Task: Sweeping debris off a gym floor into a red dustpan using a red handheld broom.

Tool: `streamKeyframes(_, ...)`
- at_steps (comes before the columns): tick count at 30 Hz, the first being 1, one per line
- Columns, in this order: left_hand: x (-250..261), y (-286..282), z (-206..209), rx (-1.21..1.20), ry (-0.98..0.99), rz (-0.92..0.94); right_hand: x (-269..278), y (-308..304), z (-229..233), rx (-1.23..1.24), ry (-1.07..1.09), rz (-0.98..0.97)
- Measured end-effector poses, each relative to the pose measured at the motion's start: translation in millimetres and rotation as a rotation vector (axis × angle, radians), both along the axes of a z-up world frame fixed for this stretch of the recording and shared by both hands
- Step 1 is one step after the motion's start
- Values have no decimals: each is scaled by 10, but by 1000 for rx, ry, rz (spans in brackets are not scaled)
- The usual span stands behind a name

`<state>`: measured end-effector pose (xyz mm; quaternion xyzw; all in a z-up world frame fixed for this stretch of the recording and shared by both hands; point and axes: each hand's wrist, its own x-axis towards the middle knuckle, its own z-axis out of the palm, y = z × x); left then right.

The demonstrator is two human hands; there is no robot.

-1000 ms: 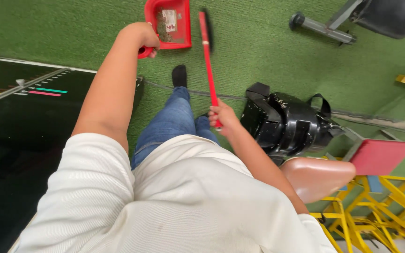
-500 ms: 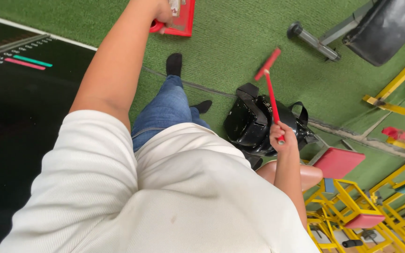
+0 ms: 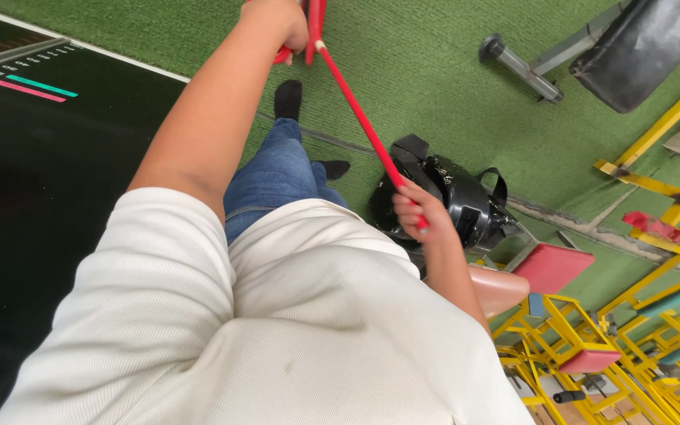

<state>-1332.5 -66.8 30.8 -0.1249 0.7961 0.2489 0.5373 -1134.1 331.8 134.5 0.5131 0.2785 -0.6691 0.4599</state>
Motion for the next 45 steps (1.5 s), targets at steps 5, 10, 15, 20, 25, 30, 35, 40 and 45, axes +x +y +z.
streamKeyframes(5,-34,-83,-480,71,-114,60,121,637,338,-29,-25,-225)
streamKeyframes(10,25,-53,-1024,67,-143,25,183,1307,-248,87,-71,-375)
streamKeyframes(15,104,-25,-836,85,-113,87,246,1140,-1223,148,-144,-390)
streamKeyframes(20,136,195,-1362,53,-179,150,68,-486,-543,225,31,108)
streamKeyframes(25,75,218,-1327,79,-170,126,-33,-231,62,112,52,238)
streamKeyframes(30,22,80,-1058,90,-144,117,95,406,390,109,74,147)
streamKeyframes(35,1,-19,-571,71,-95,101,261,936,-1,567,88,287)
streamKeyframes(40,88,-2,-622,52,-115,60,343,541,-561,575,104,319)
streamKeyframes(45,63,66,-596,73,-68,73,88,-300,-182,391,135,533)
